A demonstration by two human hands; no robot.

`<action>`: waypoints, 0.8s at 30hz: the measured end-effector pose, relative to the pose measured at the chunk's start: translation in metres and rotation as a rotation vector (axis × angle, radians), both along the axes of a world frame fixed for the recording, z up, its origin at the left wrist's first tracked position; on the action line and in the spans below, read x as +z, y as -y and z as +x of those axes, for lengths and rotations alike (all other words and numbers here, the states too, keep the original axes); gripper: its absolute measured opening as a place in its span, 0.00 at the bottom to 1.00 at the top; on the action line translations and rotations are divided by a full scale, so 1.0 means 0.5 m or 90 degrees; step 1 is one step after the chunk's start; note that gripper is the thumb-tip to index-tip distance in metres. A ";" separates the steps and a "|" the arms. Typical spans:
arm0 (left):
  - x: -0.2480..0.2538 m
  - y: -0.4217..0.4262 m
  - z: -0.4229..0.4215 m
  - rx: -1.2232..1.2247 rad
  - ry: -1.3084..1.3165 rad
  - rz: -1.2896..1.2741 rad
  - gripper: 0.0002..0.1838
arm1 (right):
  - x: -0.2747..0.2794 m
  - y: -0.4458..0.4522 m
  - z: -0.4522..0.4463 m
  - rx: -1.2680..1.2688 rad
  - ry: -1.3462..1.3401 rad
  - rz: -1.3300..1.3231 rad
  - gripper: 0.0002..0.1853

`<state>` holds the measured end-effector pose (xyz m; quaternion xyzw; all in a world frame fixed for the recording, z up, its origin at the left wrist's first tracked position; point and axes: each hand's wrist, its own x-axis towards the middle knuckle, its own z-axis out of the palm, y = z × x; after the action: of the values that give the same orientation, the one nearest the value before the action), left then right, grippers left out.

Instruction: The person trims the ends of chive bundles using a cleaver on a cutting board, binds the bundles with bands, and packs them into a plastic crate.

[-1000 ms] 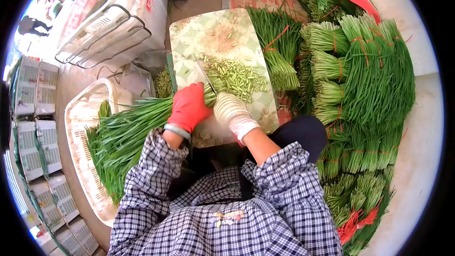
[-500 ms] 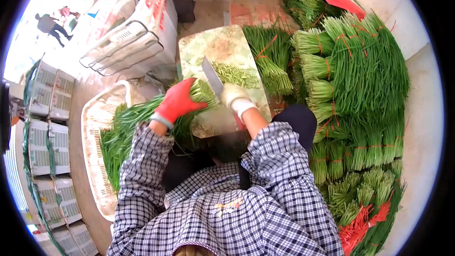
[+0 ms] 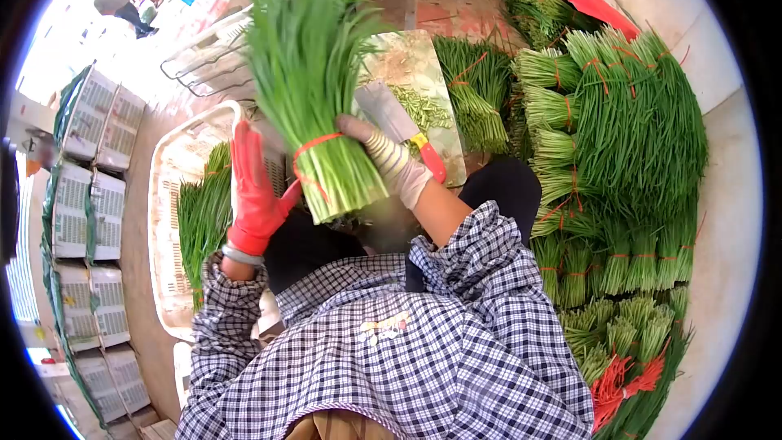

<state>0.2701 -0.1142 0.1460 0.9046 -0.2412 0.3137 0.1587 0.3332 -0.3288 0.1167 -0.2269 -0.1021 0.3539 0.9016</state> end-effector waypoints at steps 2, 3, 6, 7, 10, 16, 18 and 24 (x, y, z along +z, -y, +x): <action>-0.065 0.005 -0.021 -0.011 -0.269 -0.497 0.49 | -0.018 0.012 0.006 -0.038 0.004 -0.049 0.37; -0.103 -0.005 -0.024 -0.075 -0.454 -0.770 0.46 | -0.027 0.018 0.008 -0.056 0.005 -0.074 0.36; -0.135 0.038 -0.010 -0.336 -0.696 -0.998 0.41 | -0.051 0.025 0.034 -0.036 0.038 -0.155 0.40; -0.154 0.045 0.003 -0.367 -0.655 -0.931 0.40 | -0.018 0.024 0.027 -0.051 0.182 -0.304 0.39; -0.155 0.074 0.011 -0.277 -0.741 -1.273 0.39 | 0.022 0.021 0.018 -0.047 0.424 -0.632 0.39; -0.245 0.037 0.016 -0.247 -0.667 -1.348 0.46 | 0.031 0.073 0.051 -0.266 0.434 -0.736 0.19; -0.244 0.025 0.010 -0.335 -0.719 -1.384 0.50 | 0.044 0.076 0.022 -0.271 0.393 -0.701 0.17; -0.245 0.017 -0.003 -0.300 -0.630 -1.352 0.40 | 0.040 0.004 -0.072 -0.243 1.132 -0.691 0.12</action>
<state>0.2684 -0.1228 0.0235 0.2775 0.0657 -0.0632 0.9564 0.2970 -0.3309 0.1366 -0.7891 -0.5162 -0.0886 0.3209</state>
